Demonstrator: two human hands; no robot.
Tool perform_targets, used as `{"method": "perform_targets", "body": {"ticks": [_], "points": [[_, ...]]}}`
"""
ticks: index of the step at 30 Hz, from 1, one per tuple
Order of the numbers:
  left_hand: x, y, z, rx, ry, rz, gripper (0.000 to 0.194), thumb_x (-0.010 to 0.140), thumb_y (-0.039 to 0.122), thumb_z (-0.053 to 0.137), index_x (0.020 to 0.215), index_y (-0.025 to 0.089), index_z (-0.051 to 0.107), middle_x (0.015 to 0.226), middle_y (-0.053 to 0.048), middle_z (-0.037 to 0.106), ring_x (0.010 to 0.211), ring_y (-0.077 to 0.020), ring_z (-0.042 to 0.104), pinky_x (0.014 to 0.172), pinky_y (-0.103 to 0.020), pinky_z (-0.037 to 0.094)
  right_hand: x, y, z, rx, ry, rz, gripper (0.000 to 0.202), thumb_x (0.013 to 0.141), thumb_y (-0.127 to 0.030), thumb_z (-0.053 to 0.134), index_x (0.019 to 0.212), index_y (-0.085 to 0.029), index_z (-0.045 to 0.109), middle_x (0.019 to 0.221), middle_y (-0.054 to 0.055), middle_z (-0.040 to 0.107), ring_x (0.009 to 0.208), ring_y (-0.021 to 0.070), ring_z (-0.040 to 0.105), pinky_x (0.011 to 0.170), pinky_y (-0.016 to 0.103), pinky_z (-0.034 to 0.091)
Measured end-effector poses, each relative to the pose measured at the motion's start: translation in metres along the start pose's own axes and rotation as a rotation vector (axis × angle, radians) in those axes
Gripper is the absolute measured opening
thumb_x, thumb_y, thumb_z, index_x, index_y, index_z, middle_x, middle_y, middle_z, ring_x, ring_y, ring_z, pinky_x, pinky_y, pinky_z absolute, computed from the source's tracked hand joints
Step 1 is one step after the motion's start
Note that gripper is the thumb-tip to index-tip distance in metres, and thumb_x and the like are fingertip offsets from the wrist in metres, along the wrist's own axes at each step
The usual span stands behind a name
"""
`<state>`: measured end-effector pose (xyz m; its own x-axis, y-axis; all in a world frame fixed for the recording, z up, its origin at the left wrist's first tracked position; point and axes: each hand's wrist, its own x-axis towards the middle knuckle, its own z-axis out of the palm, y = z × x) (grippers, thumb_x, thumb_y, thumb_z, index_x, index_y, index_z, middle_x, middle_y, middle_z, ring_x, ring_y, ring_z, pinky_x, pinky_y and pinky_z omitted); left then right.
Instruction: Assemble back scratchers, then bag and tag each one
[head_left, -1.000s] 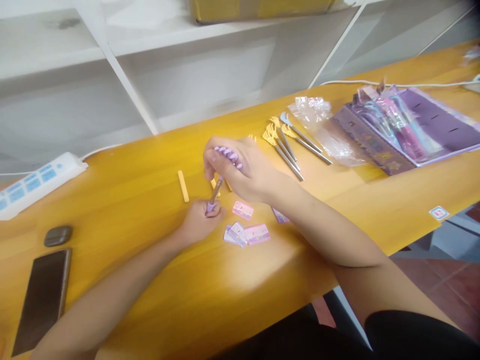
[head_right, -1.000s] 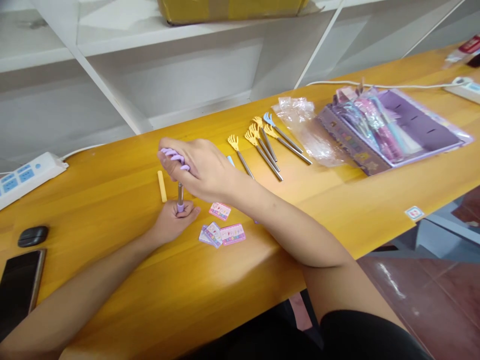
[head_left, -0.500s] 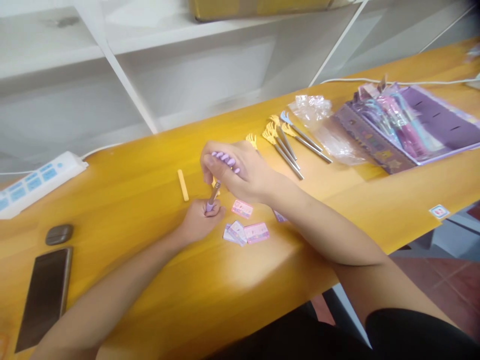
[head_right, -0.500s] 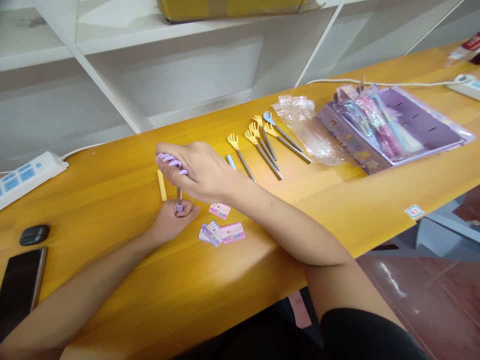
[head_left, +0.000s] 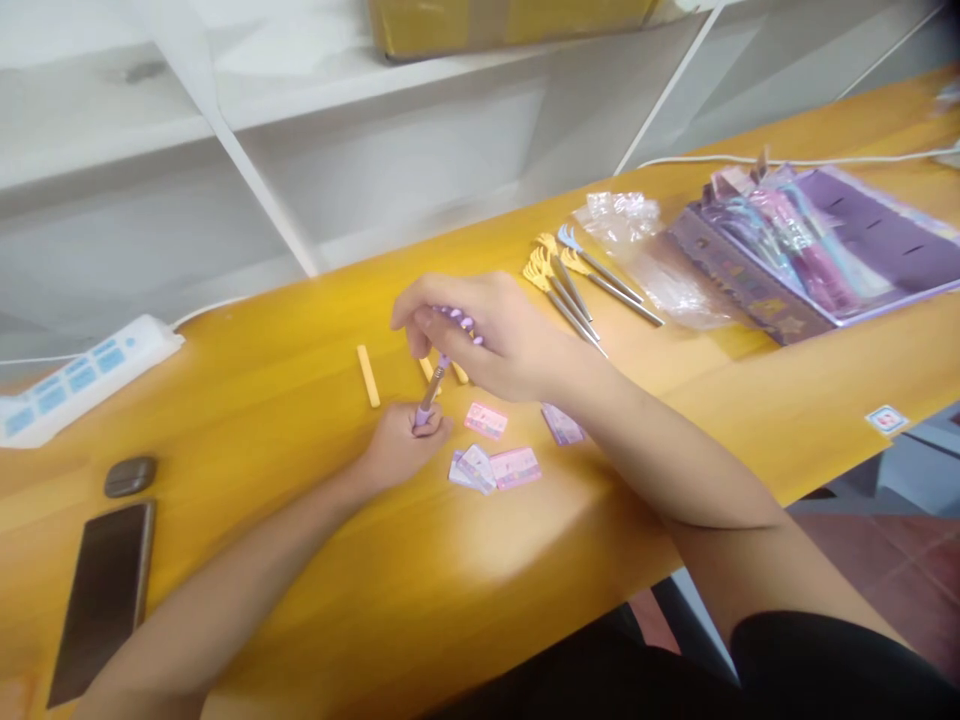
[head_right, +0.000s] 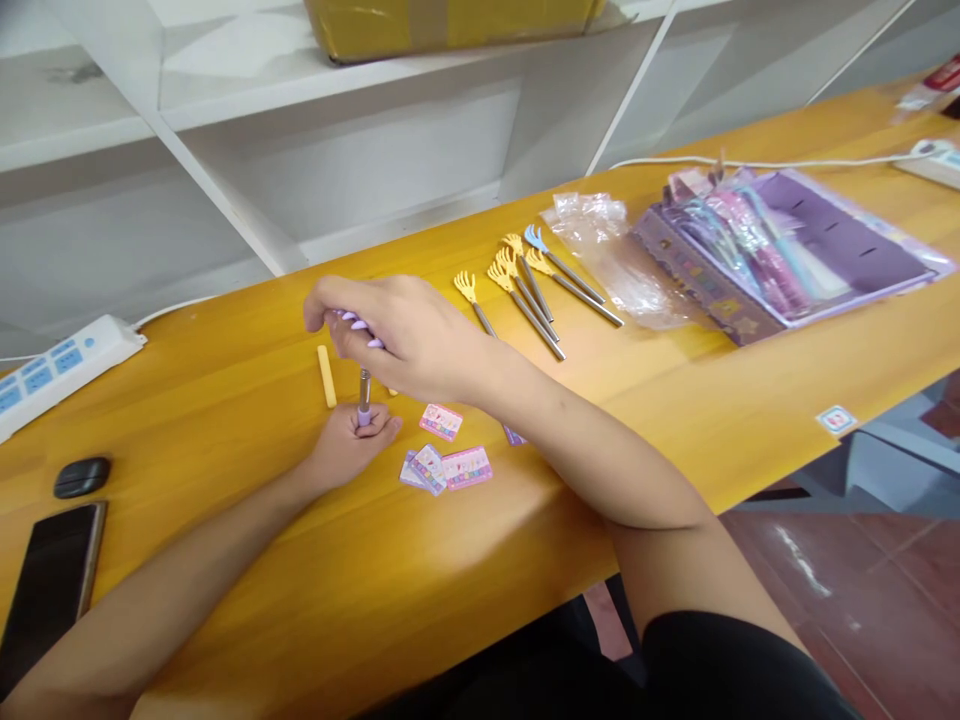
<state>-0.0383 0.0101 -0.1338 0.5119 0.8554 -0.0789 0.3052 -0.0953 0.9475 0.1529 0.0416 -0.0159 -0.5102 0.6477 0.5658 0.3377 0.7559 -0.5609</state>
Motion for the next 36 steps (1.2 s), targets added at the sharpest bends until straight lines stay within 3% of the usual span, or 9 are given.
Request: {"method": "perform_targets", "body": {"ticks": [7, 15, 21, 36], "points": [[0.001, 0.004, 0.002, 0.029, 0.011, -0.015, 0.047, 0.083, 0.028, 0.059, 0.060, 0.023, 0.019, 0.057, 0.008, 0.021, 0.056, -0.0091, 0.020, 0.055, -0.026, 0.021, -0.002, 0.004, -0.005, -0.067, -0.050, 0.071, 0.021, 0.101, -0.020, 0.045, 0.108, -0.018, 0.064, 0.079, -0.001, 0.065, 0.070, 0.0120, 0.057, 0.070, 0.024, 0.040], [0.001, 0.006, 0.001, 0.086, 0.049, -0.017, 0.045, 0.080, 0.029, 0.059, 0.059, 0.022, 0.020, 0.055, 0.007, 0.022, 0.055, -0.0088, 0.021, 0.055, -0.026, 0.022, -0.007, 0.027, 0.006, 0.096, -0.037, 0.126, 0.022, 0.105, -0.022, 0.041, 0.107, -0.018, 0.062, 0.077, -0.002, 0.066, 0.069, 0.0112, 0.059, 0.070, 0.023, 0.043], [-0.001, 0.007, 0.003, 0.032, 0.037, -0.026, 0.046, 0.079, 0.028, 0.059, 0.059, 0.022, 0.017, 0.056, 0.007, 0.020, 0.055, -0.0087, 0.019, 0.054, -0.027, 0.020, -0.007, 0.019, 0.009, 0.160, -0.073, 0.113, 0.019, 0.104, -0.021, 0.042, 0.104, -0.020, 0.060, 0.077, -0.001, 0.065, 0.070, 0.0127, 0.059, 0.071, 0.025, 0.046], [-0.002, 0.008, 0.003, 0.032, 0.028, 0.022, 0.047, 0.080, 0.027, 0.058, 0.059, 0.022, 0.016, 0.056, 0.007, 0.018, 0.055, -0.0088, 0.015, 0.053, -0.028, 0.016, -0.008, 0.010, 0.012, 0.076, -0.094, 0.016, 0.015, 0.094, -0.013, 0.043, 0.098, -0.021, 0.056, 0.075, -0.002, 0.062, 0.068, 0.0122, 0.056, 0.069, 0.024, 0.044]]}}
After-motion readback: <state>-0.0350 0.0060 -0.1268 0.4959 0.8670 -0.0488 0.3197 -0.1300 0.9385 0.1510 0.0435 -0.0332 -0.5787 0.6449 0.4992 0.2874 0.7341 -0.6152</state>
